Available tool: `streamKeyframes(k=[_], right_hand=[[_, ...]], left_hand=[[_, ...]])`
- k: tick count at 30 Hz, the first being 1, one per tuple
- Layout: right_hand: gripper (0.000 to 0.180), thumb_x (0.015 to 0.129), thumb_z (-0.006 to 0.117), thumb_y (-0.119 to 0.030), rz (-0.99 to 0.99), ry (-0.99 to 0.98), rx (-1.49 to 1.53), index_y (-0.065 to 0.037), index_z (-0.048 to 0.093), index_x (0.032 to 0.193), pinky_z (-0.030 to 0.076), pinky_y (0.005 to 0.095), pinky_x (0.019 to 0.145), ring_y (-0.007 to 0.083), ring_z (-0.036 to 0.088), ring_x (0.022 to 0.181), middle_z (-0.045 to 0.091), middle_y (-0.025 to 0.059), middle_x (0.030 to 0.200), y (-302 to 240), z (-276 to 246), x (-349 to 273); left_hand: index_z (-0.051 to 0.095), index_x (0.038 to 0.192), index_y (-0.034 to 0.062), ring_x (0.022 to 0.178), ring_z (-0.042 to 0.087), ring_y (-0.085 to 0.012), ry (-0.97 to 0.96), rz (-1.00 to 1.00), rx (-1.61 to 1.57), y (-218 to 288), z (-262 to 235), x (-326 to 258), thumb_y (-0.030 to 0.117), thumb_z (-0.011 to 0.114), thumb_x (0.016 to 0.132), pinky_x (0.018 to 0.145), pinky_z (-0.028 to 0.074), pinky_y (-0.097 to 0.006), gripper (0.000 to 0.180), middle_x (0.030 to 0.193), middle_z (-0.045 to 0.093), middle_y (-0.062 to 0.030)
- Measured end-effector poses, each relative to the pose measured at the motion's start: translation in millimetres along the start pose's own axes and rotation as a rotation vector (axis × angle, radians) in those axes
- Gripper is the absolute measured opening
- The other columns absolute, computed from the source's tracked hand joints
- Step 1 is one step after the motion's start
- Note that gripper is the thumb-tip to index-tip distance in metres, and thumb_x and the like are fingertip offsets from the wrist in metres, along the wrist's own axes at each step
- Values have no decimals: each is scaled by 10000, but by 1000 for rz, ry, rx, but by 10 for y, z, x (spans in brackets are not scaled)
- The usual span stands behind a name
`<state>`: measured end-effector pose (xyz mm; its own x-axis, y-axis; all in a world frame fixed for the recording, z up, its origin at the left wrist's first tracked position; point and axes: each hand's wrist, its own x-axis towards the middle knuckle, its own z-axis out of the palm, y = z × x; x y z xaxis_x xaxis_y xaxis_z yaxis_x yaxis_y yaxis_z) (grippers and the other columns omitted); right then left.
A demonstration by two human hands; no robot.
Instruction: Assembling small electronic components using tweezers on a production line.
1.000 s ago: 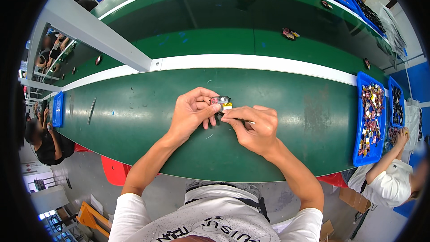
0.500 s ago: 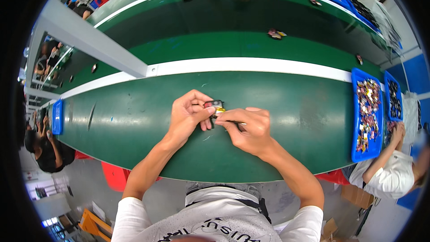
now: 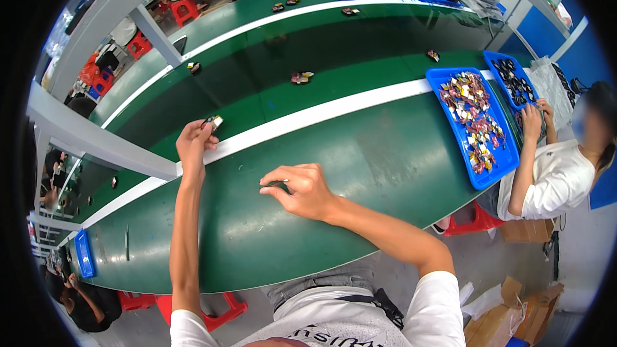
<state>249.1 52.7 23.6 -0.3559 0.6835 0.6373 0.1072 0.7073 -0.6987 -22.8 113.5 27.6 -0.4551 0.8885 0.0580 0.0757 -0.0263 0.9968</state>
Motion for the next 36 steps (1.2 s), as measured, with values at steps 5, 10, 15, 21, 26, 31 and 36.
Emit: streamKeyframes(k=[5, 10, 15, 21, 26, 31, 36], right_hand=[[119, 789, 830, -66, -39, -24, -33, -44, 725, 841, 549, 289, 564, 198, 740, 651, 752, 64, 791, -5, -1, 3], [156, 747, 860, -42, -98, 29, -14, -54, 749, 855, 485, 265, 493, 155, 649, 514, 772, 65, 809, 87, 47, -31], [142, 752, 854, -44, -76, -29, -47, -52, 752, 850, 519, 278, 518, 178, 703, 585, 772, 63, 810, 43, 9, -64], [119, 783, 824, -68, -65, -46, -28, -66, 721, 843, 540, 296, 556, 198, 727, 633, 747, 43, 784, 36, 49, -86], [117, 775, 825, -72, -93, -64, -73, -66, 724, 835, 507, 302, 524, 207, 681, 566, 742, 45, 776, 46, 4, -81], [122, 766, 826, -69, -89, -38, -28, -69, 723, 830, 500, 302, 515, 218, 665, 548, 740, 47, 774, 78, 29, -75], [124, 761, 828, -66, -109, -32, -36, -76, 723, 827, 503, 303, 515, 222, 660, 535, 737, 42, 754, -1, 59, -17]], left_hand=[[669, 1098, -46, 788, 699, -213, 236, 189, 703, -199, -58, 333, 137, 711, 930, 669, 553, -322, 253, 863, 685, -109], [704, 1043, -16, 949, 683, -297, 525, 567, 846, -115, 169, 237, 144, 709, 918, 811, 544, -379, 203, 932, 665, -118], [744, 981, -28, 608, 685, -167, -182, 236, 336, 196, 785, 327, 82, 678, 905, 527, 529, -310, 149, 770, 725, -110], [731, 946, -74, 554, 674, -158, -332, 86, 264, 180, 1509, 663, 43, 681, 885, 473, 535, -289, 141, 759, 723, -117], [715, 945, -82, 561, 671, -143, -391, -96, 324, 104, 1765, 795, 80, 720, 885, 552, 579, -265, 172, 776, 720, -113], [691, 938, -88, 578, 698, -168, -297, -119, 353, 99, 1832, 799, 39, 731, 869, 554, 591, -277, 149, 791, 722, -145], [646, 889, -91, 583, 701, -184, -287, -126, 193, 131, 1678, 689, 15, 695, 893, 499, 556, -288, 117, 767, 706, -149]])
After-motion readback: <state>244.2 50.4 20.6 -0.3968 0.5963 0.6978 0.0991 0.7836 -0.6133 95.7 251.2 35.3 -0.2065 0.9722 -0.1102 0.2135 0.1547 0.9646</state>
